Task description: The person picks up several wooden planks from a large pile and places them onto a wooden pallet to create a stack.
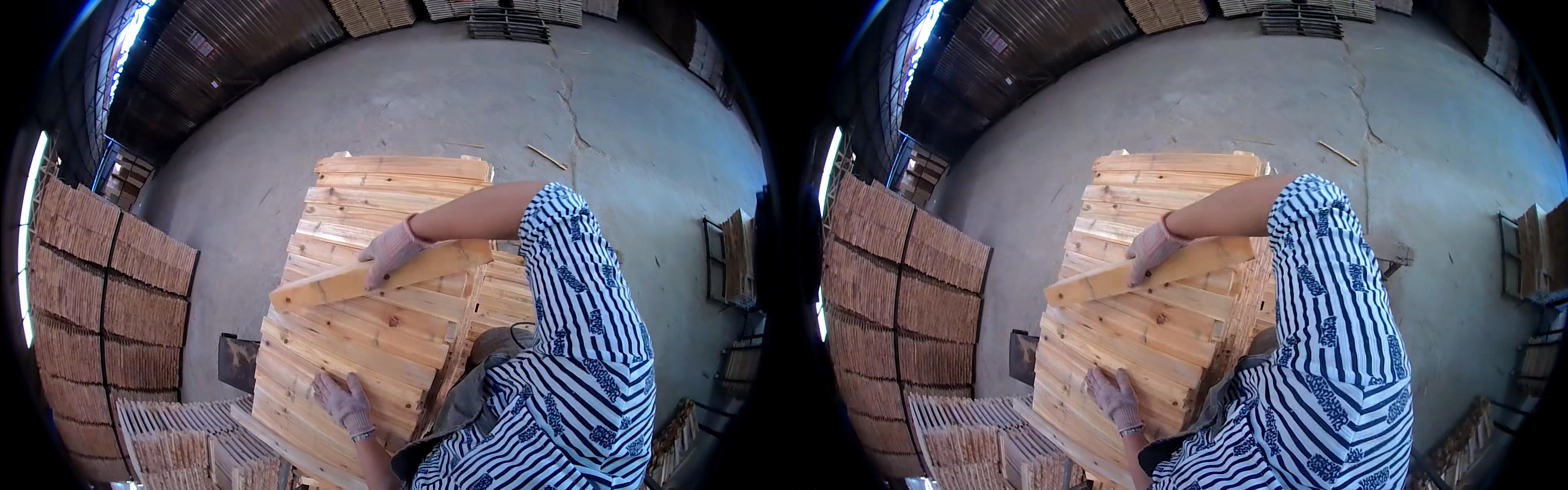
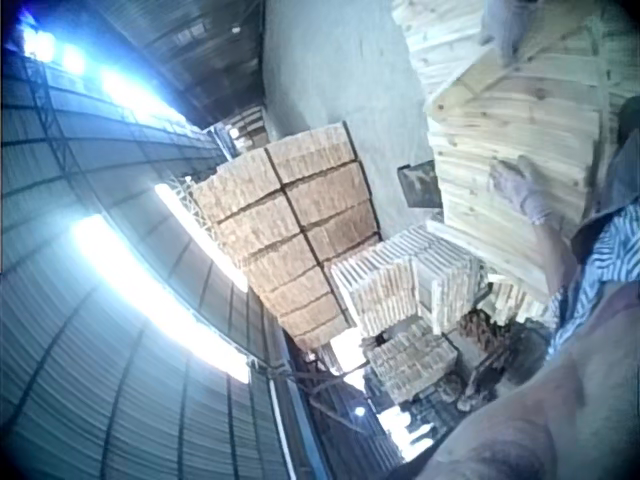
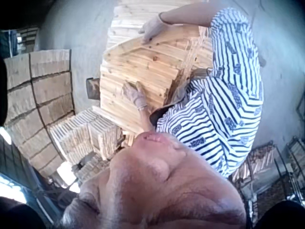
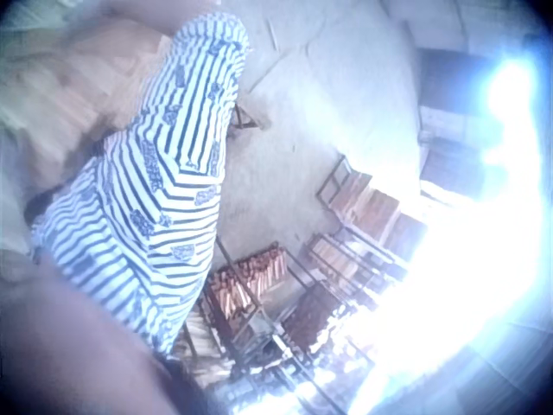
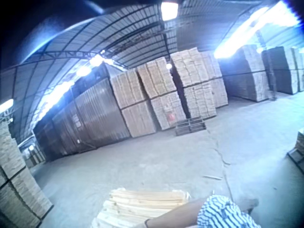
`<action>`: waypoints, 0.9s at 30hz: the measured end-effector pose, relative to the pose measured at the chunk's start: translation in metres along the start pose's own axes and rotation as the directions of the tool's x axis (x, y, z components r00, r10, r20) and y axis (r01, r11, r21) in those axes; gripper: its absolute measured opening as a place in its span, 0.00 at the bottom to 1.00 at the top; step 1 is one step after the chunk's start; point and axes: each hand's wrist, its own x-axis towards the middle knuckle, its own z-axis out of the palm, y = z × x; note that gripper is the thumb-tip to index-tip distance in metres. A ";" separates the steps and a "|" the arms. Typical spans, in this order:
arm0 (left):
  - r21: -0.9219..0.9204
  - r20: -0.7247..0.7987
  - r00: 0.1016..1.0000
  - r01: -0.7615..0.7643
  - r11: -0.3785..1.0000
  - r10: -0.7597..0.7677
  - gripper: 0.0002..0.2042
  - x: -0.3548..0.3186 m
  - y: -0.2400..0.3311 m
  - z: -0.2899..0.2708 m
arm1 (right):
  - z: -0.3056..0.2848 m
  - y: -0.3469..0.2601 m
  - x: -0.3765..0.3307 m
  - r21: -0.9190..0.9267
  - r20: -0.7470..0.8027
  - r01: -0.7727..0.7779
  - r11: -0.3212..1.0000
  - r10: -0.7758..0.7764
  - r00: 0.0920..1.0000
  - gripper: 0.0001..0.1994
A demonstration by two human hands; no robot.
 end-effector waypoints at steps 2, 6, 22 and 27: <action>-0.007 0.009 1.000 -0.007 1.000 0.007 0.37 -0.004 0.000 0.002 | -0.014 0.017 0.009 -0.093 0.145 0.007 0.996 0.006 0.989 0.48; -0.013 0.004 0.999 0.039 0.999 -0.039 0.37 -0.005 -0.004 -0.004 | 0.027 0.020 0.013 -0.350 -0.163 0.128 0.928 -0.194 0.967 0.45; 0.009 -0.033 0.999 -0.002 1.000 0.003 0.32 -0.009 0.009 -0.009 | -0.157 0.117 -0.059 -0.327 -0.540 -0.319 0.890 0.101 0.836 0.34; 0.004 -0.035 0.997 -0.071 0.997 0.071 0.31 0.001 0.015 -0.011 | -0.151 0.202 -0.008 -0.165 -0.564 -0.372 0.914 0.222 0.796 0.32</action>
